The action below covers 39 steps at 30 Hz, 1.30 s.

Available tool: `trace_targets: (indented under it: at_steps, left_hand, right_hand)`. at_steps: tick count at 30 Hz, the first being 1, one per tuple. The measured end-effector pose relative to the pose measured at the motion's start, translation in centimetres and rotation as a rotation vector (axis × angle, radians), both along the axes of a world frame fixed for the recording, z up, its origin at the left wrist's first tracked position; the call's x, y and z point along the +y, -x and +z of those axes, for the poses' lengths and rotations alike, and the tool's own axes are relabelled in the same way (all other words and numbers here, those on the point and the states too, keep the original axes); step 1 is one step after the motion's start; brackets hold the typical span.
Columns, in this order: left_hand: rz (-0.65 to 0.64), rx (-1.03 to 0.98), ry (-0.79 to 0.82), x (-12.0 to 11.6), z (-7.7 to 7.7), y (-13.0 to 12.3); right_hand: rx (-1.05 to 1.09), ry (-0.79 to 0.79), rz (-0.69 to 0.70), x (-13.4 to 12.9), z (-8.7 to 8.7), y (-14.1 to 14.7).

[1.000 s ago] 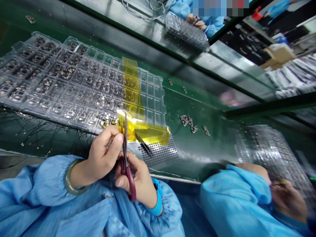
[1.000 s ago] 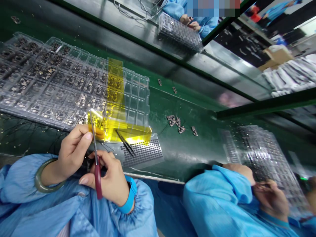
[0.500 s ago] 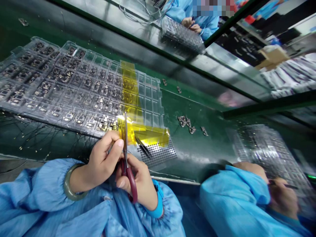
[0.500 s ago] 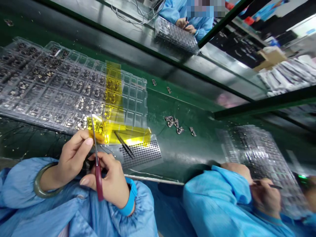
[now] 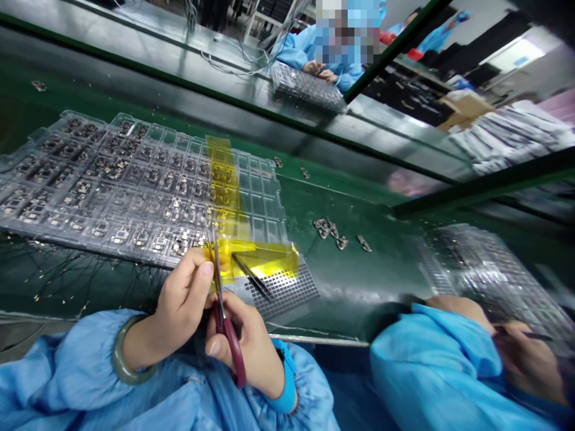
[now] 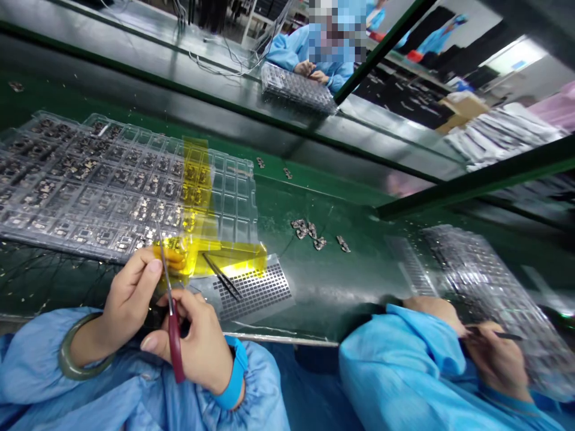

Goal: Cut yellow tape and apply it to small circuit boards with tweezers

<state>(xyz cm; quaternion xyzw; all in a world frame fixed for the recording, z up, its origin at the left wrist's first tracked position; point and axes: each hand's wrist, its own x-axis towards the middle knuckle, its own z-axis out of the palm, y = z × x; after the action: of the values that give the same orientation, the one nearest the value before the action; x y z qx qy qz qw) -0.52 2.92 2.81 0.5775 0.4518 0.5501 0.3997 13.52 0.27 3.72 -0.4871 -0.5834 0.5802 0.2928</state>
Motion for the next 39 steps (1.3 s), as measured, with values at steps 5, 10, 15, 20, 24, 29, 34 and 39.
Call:
trace_targets:
  at_steps: [5, 10, 15, 20, 24, 29, 34, 39]
  left_hand:
    - [-0.034, -0.064, 0.045, -0.2, -0.1, -0.3]
    - [-0.144, -0.113, 0.089, -0.6, -0.1, -0.7]
    - [-0.156, -0.164, 0.062, -0.6, -0.1, -0.8]
    - [-0.146, -0.112, 0.050, -0.1, 0.1, -0.6]
    - [-0.086, -0.089, 0.037, 0.3, 0.3, -0.6]
    - [-0.097, -0.044, 0.048, 0.0, 0.2, -0.9]
    - [-0.080, -0.059, 0.093, -0.2, 0.1, -0.8]
    - [-0.086, -0.063, 0.092, -0.2, 0.2, -0.8]
  right_hand:
    - [0.039, -0.014, -0.027, 0.0, -0.5, 0.0]
    - [0.061, -0.083, 0.000, 0.1, -0.4, -0.2]
    - [0.070, 0.008, -0.067, -0.2, -0.6, -0.6]
    - [0.077, 0.057, -0.067, -0.5, -0.5, -1.0]
    - [0.047, 0.035, -0.046, -0.4, -0.3, -0.9]
    - [0.069, -0.021, -0.038, -0.1, -0.2, -0.7]
    - [0.036, 0.023, -0.077, -0.2, -0.1, -0.7]
    - [0.073, 0.019, -0.071, -0.3, 0.0, -0.7]
